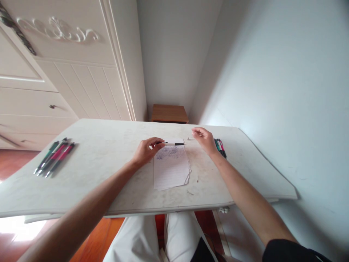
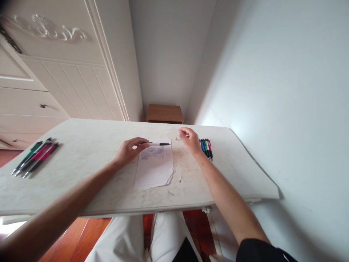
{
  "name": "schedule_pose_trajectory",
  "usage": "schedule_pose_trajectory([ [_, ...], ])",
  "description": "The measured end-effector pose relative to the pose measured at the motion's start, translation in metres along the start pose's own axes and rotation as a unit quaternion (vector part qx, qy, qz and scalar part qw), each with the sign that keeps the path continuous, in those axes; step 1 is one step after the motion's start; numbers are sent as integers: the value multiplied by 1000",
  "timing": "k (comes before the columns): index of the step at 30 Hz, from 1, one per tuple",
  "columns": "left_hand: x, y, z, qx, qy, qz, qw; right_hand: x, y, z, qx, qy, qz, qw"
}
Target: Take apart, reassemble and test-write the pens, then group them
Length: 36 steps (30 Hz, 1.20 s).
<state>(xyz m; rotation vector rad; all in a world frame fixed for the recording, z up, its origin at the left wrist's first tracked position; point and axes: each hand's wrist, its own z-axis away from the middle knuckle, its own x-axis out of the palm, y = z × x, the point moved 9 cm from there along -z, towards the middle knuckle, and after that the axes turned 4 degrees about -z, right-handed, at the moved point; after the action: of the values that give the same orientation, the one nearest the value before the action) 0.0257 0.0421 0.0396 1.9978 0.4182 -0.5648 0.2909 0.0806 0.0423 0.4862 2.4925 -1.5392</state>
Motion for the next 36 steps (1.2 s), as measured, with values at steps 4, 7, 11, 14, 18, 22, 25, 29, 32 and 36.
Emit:
schedule_pose_trajectory([
  [4, 0, -1, 0, 1, -2, -1, 1000, 9, 10, 1, -34, -51, 85, 994],
  [7, -1, 0, 0, 4, 2, -6, 1000, 23, 11, 5, -65, -111, 129, 983],
  [11, -3, 0, -1, 2, 7, -5, 1000, 28, 9, 8, -78, -132, 167, 974],
  [14, -3, 0, -1, -1, 7, -5, 1000, 24, 6, 7, -73, -116, 155, 978],
  [18, -5, -2, -2, -11, 17, -6, 1000, 18, 9, 5, -19, -82, 56, 995],
  [22, -11, -5, -3, -26, 39, -5, 999, 22, 14, 7, 56, -82, -51, 994],
  [25, -14, -6, -3, -34, 48, -1, 998, 26, 12, 9, 75, -90, -83, 990],
  [29, -14, -5, -3, -35, 47, 4, 998, 32, 8, 12, 84, -100, -100, 986],
  [32, -13, -5, -3, -34, 45, 4, 998, 33, 5, 14, 85, -97, -104, 986],
  [36, -13, -6, -3, -34, 47, 5, 998, 31, 5, 13, 85, -85, -109, 987],
])
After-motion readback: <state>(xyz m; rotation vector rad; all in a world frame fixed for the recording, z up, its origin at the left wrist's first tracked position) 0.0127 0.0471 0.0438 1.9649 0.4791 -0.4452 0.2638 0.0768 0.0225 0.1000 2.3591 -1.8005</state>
